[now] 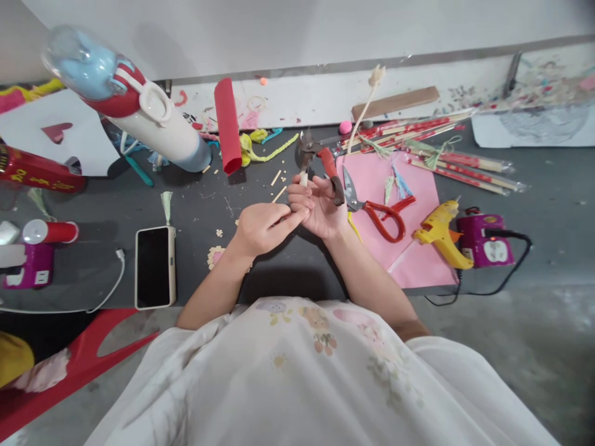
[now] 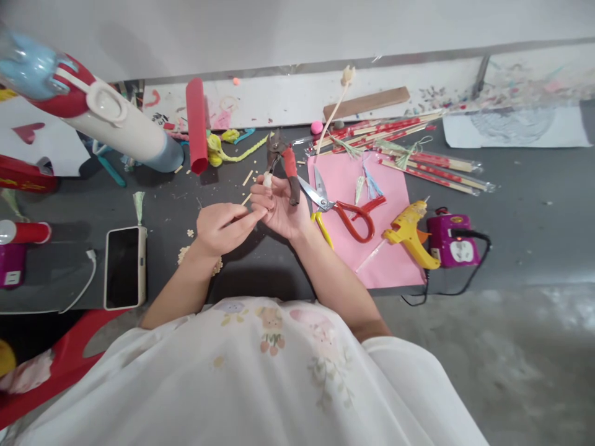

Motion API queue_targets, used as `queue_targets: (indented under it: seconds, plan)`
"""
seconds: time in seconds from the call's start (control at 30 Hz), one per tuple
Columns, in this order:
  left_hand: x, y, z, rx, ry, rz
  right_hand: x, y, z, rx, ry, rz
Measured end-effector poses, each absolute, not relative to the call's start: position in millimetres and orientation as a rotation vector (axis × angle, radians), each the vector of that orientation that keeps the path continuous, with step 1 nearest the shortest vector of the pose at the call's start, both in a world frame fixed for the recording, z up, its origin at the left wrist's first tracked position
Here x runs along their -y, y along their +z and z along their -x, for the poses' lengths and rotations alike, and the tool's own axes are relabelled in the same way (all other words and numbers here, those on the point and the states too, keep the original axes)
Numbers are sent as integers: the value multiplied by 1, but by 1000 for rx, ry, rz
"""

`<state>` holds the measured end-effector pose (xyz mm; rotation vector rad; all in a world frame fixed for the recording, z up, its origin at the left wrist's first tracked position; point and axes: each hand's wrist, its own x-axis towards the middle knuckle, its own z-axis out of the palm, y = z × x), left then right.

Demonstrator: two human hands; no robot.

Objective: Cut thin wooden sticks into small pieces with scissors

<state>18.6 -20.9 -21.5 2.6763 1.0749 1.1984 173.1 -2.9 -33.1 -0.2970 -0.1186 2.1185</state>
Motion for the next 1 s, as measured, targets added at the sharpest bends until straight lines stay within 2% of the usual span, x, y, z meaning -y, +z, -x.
queue_targets:
  seconds: [0.17,0.43,0.77,0.9,1.0]
  plan:
    - [22,-26,-19,-924,1372,-2638,4,-30,-173,158,2133,295]
    - [21,-20,-19,-809,1391,-2780,4,-28,-173,96,2137,327]
    - [17,-27,-11,-748,1337,-2946,4,-28,-173,56,2177,205]
    - [17,-22,-11,-770,1302,-3011,3,-31,-173,209,2117,319]
    - [18,-19,-12,-872,1129,-2915,2,-31,-173,319,2058,450]
